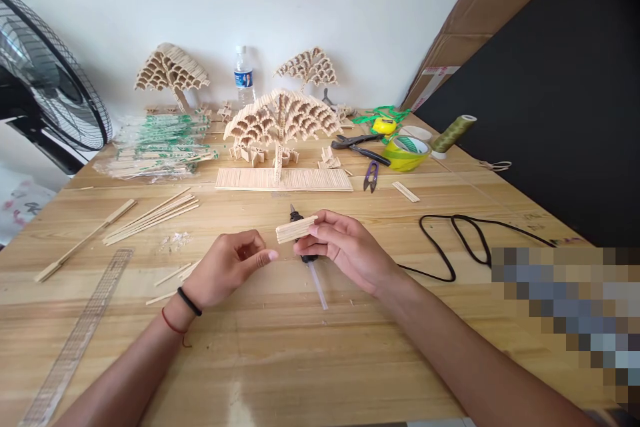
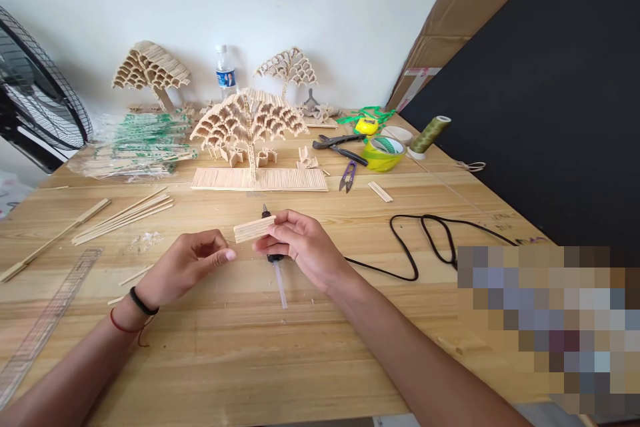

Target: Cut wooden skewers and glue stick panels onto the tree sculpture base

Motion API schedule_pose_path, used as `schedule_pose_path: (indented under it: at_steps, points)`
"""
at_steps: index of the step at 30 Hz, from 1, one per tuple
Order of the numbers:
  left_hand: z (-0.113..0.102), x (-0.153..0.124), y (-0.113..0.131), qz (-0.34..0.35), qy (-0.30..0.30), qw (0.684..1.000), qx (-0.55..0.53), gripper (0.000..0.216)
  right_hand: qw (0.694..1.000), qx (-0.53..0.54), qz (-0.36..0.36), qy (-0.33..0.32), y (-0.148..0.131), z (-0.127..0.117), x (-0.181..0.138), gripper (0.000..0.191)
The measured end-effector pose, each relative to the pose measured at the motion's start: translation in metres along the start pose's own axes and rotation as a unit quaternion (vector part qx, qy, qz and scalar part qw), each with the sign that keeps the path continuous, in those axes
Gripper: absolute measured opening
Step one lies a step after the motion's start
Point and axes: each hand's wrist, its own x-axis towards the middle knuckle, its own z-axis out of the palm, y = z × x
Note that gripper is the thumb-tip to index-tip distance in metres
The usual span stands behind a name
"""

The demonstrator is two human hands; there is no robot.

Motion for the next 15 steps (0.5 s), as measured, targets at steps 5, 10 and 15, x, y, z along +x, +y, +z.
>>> schedule_pose_path:
  at_steps: [5, 10, 15]
  points:
    - [0.0067, 0.0002, 0.0021, 0.002, -0.040, 0.980, -0.196, 0.039, 0.999, -0.026, 0.003, -0.031, 0.0039, 0.0051, -0.0022, 0.030]
    - [0.0097, -0.0005, 0.0010, 0.002, -0.029, 0.977, -0.212, 0.034, 0.990, -0.126, -0.034, -0.051, 0.0048, 0.0059, -0.0038, 0.029]
    - [0.0093, -0.0007, 0.0011, 0.013, -0.032, 0.979, -0.199, 0.034, 0.977, -0.193, -0.069, -0.055, 0.0044, 0.0054, -0.0052, 0.024]
